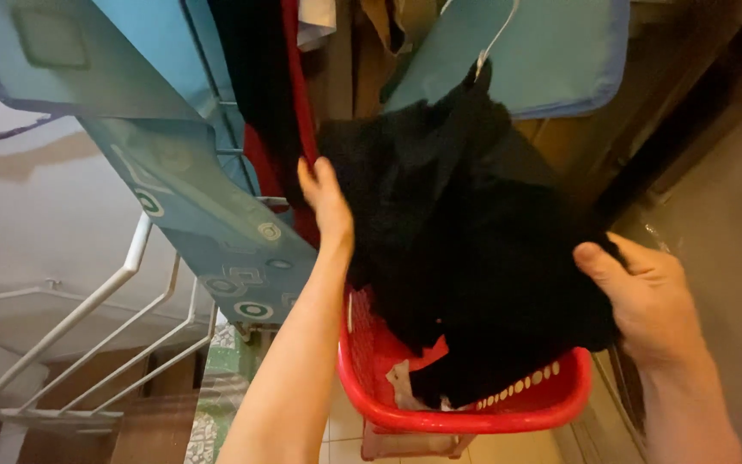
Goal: Hanging a shirt on a hanger inside a portable fabric closet and then zipping the closet shut.
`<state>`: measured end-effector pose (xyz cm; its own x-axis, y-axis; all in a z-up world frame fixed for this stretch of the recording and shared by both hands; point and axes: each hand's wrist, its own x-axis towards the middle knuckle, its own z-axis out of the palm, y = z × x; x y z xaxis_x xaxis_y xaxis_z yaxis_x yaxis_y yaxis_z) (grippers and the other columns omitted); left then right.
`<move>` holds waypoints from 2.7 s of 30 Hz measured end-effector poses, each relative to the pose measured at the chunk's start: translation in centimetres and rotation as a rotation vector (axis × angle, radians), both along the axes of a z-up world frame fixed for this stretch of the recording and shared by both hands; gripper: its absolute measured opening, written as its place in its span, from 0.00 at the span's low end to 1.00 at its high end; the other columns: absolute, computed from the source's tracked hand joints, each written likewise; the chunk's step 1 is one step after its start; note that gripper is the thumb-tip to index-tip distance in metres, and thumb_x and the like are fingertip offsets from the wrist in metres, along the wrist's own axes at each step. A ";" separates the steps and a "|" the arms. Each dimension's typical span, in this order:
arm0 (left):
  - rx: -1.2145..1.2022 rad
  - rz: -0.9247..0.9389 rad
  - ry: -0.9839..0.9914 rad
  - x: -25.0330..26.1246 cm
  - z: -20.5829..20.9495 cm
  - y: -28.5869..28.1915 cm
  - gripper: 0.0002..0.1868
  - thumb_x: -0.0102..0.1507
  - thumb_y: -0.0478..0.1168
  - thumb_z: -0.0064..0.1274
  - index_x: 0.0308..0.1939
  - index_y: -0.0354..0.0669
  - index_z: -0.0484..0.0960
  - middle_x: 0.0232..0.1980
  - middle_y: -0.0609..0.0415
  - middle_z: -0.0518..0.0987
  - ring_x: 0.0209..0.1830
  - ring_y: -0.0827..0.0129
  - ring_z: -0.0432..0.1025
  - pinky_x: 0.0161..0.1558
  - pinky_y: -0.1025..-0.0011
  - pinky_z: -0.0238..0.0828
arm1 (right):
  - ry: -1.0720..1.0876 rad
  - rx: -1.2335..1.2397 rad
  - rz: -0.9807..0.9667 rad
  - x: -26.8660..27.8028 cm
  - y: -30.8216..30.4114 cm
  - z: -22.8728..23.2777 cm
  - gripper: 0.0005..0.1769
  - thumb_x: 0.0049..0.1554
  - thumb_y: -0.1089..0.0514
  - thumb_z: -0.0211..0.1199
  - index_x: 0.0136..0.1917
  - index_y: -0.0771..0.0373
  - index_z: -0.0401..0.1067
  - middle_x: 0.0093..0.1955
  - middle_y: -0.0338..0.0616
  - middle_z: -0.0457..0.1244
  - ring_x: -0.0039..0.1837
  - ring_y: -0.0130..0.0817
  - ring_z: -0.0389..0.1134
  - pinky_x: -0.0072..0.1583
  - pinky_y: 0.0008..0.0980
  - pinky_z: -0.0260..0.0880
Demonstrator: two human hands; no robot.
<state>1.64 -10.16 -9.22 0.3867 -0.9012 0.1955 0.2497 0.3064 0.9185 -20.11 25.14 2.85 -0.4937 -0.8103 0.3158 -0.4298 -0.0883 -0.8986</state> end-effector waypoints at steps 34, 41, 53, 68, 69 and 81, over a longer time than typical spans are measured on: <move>0.385 -0.281 -0.126 6.9 4.6 6.4 0.34 0.66 0.45 0.49 0.75 0.39 0.62 0.73 0.41 0.69 0.75 0.52 0.62 0.73 0.55 0.57 | -0.069 -0.309 0.189 13.7 -21.7 5.5 0.19 0.66 0.58 0.68 0.33 0.57 0.73 0.26 0.31 0.57 0.33 0.18 0.57 0.35 0.20 0.61; 0.373 -0.292 -0.624 10.9 7.6 -5.9 0.31 0.67 0.49 0.46 0.73 0.43 0.64 0.70 0.44 0.70 0.72 0.54 0.64 0.70 0.58 0.59 | 0.029 -0.292 0.168 18.6 -30.0 7.5 0.18 0.66 0.57 0.64 0.33 0.57 0.74 0.27 0.31 0.59 0.36 0.19 0.57 0.39 0.23 0.63; 0.354 -0.311 -1.512 16.5 8.2 -22.7 0.27 0.68 0.55 0.42 0.69 0.50 0.67 0.66 0.50 0.72 0.66 0.57 0.67 0.65 0.61 0.63 | -0.007 -0.259 0.099 24.8 -44.0 10.8 0.23 0.66 0.56 0.62 0.29 0.59 0.70 0.24 0.33 0.56 0.32 0.23 0.55 0.37 0.24 0.62; 0.171 -0.142 -2.560 17.1 13.3 -42.4 0.24 0.70 0.63 0.37 0.64 0.59 0.71 0.61 0.57 0.74 0.60 0.60 0.70 0.58 0.66 0.67 | 0.149 -0.405 -0.044 27.1 -53.6 17.9 0.28 0.69 0.53 0.62 0.30 0.51 0.53 0.29 0.26 0.46 0.34 0.22 0.47 0.37 0.35 0.47; 0.160 -0.123 -2.628 15.3 13.5 -45.7 0.24 0.70 0.63 0.36 0.64 0.59 0.71 0.61 0.58 0.74 0.59 0.60 0.71 0.57 0.66 0.68 | 0.181 -0.423 -0.029 27.1 -53.9 18.3 0.29 0.70 0.54 0.61 0.31 0.50 0.50 0.29 0.27 0.45 0.33 0.23 0.46 0.37 0.34 0.46; -0.199 -0.016 -2.170 15.2 11.9 -48.9 0.13 0.64 0.46 0.56 0.50 0.50 0.76 0.45 0.52 0.75 0.44 0.60 0.70 0.46 0.67 0.69 | 0.444 -0.756 0.208 26.3 -57.6 21.3 0.10 0.72 0.63 0.51 0.65 0.57 0.59 0.62 0.45 0.61 0.63 0.39 0.67 0.63 0.35 0.69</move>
